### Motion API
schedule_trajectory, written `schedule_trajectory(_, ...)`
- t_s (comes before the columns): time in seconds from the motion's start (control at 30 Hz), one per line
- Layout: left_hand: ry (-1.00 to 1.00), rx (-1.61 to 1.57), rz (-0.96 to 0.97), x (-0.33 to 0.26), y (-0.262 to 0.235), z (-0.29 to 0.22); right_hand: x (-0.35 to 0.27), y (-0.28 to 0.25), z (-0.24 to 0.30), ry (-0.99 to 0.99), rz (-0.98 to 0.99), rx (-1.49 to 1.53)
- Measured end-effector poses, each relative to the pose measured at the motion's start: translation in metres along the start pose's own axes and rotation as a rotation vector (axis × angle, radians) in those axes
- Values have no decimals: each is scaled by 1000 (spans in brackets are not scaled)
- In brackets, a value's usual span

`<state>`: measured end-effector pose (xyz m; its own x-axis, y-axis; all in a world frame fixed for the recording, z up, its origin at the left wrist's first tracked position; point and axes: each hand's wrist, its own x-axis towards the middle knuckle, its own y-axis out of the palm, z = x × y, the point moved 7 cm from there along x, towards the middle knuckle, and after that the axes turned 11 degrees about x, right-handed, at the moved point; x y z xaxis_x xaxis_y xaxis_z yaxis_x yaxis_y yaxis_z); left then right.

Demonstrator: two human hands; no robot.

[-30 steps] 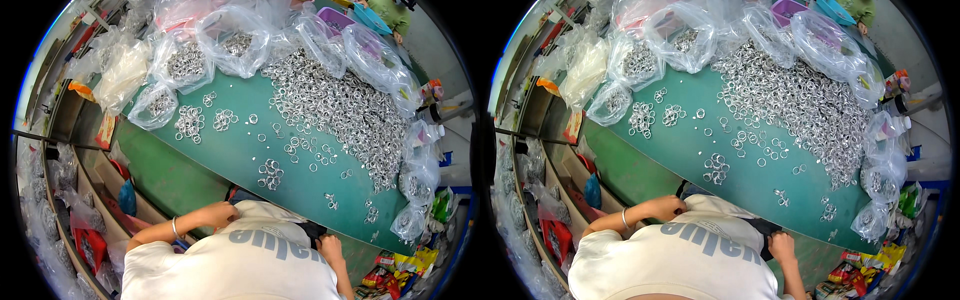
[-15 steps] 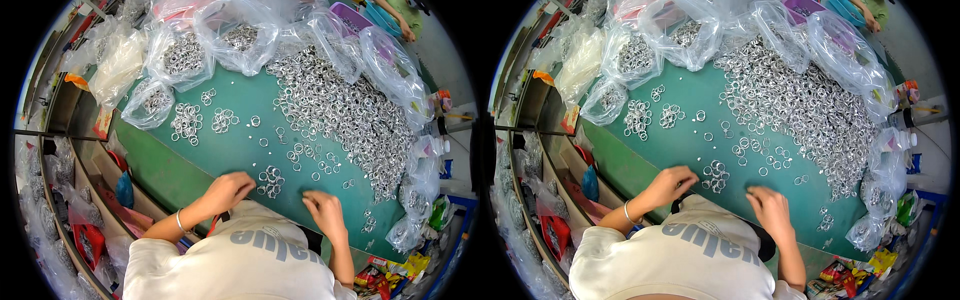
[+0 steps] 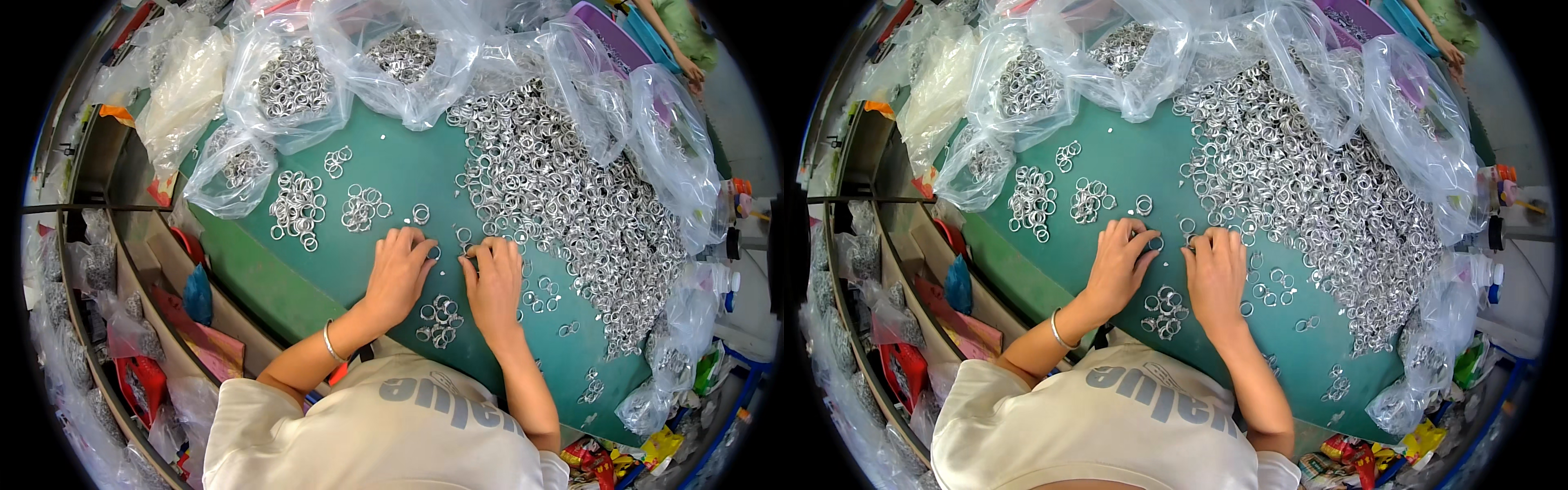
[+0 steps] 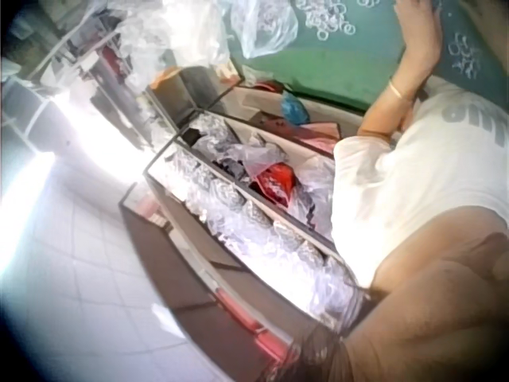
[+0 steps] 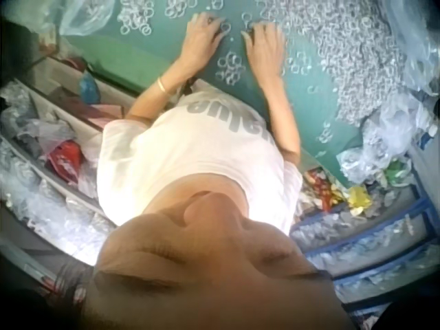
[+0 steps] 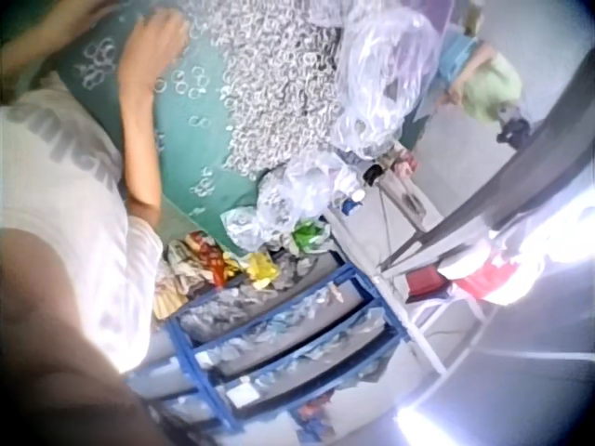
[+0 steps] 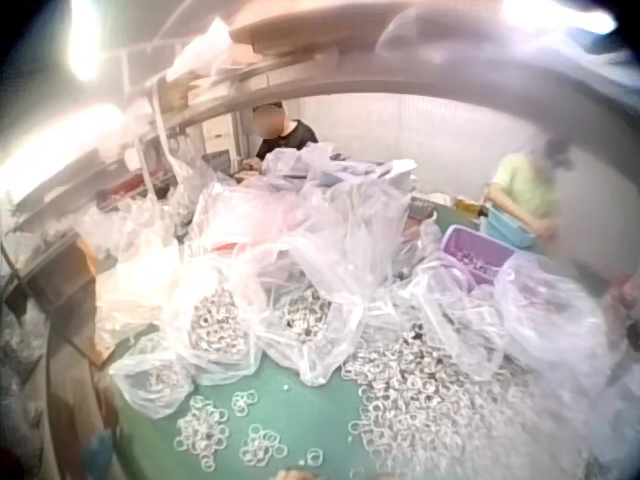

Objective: The person sorts and organizes metal rings on a desk by hand, picking them up individually or in small groups and moving them between piles or into bags.

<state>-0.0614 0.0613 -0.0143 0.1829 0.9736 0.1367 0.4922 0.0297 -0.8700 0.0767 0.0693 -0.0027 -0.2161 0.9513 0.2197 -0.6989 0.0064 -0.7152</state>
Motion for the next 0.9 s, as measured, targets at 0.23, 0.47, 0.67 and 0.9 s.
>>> schedule_trajectory(0.23,7,-49,2,1,-4,-1,-1,-18,-7,113,163,34)
schedule_trajectory(0.47,55,-108,-4,-3,1,-11,22,7,1,-49,39,-35)
schedule_trajectory(0.67,-154,-466,74,-8,-2,2,-1,-22,-28,325,-44,734)
schedule_trajectory(0.9,11,-341,69,-10,-2,-15,-56,-42,-51,762,-201,1350)
